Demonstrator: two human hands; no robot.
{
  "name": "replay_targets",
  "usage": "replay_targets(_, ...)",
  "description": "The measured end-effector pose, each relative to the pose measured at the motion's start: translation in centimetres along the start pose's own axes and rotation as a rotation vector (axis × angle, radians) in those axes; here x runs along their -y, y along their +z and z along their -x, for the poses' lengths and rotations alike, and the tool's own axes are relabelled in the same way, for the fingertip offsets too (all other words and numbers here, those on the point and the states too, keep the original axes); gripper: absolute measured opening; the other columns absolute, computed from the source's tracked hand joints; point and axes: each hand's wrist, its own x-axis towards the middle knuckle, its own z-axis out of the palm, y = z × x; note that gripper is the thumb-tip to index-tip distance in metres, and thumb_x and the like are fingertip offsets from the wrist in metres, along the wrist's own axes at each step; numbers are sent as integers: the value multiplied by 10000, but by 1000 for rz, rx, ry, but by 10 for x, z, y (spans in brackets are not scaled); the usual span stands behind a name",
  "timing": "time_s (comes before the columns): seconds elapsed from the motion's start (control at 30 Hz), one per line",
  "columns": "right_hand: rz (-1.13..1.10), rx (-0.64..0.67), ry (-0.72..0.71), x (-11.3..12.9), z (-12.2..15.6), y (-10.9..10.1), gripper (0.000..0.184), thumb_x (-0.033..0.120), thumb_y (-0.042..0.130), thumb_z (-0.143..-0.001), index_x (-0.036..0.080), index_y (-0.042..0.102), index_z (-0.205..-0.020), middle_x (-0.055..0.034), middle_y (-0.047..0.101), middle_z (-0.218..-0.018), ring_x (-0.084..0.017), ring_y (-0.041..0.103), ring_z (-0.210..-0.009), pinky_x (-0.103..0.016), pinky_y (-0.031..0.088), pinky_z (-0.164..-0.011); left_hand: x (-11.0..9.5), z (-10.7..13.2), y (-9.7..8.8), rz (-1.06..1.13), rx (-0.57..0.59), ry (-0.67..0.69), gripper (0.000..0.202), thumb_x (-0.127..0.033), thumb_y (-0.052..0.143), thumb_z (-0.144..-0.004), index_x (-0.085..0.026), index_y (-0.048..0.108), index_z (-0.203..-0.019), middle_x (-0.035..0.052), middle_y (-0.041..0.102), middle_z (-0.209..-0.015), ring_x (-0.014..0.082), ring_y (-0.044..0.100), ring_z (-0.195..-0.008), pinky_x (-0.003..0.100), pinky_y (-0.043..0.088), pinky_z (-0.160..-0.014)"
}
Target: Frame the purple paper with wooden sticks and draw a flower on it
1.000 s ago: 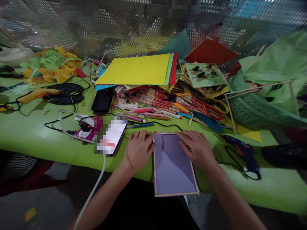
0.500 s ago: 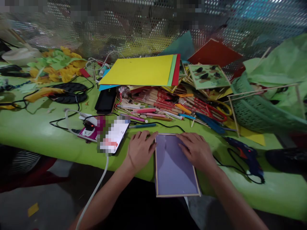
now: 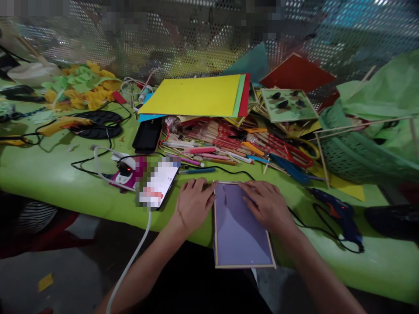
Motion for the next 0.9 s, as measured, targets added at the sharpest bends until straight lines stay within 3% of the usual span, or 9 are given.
replay_targets(0.27, -32, 22, 7, 1, -4, 0, 378, 301, 504, -1016, 204, 636, -1358, -131, 703, -1231, -295, 601, -1134, -446, 449, -940, -1, -2, 1, -31, 16, 4, 394, -365, 493, -1011, -294, 588, -1386, 83, 635, -1182, 276, 570, -1046, 428, 447, -851)
replay_targets(0.4, -88, -97, 87, -9, 2, -6, 367, 288, 511, -1015, 192, 647, -1342, -122, 711, -1207, -287, 613, -1105, -432, 446, -923, 1, -1, 2, -17, -21, 3, 413, -359, 479, -1018, -296, 567, -1417, 87, 642, -1201, 274, 576, -1052, 421, 444, -853)
replay_targets(0.57, -121, -242, 185, -18, 6, -12, 266, 250, 533, -1005, 196, 731, -1174, -89, 743, -1071, -260, 639, -1006, -406, 433, -873, 3, 0, 5, -33, -43, 17, 424, -364, 475, -1020, -285, 571, -1425, 94, 647, -1190, 281, 585, -1037, 428, 450, -849)
replay_targets(0.9, -88, -105, 112, -14, 3, -7, 264, 224, 551, -994, 214, 738, -1181, -82, 739, -1097, -261, 621, -1017, -405, 409, -884, 2, -2, 4, -66, -22, 24, 418, -360, 513, -1000, -325, 589, -1410, 85, 644, -1175, 280, 586, -1019, 427, 452, -838)
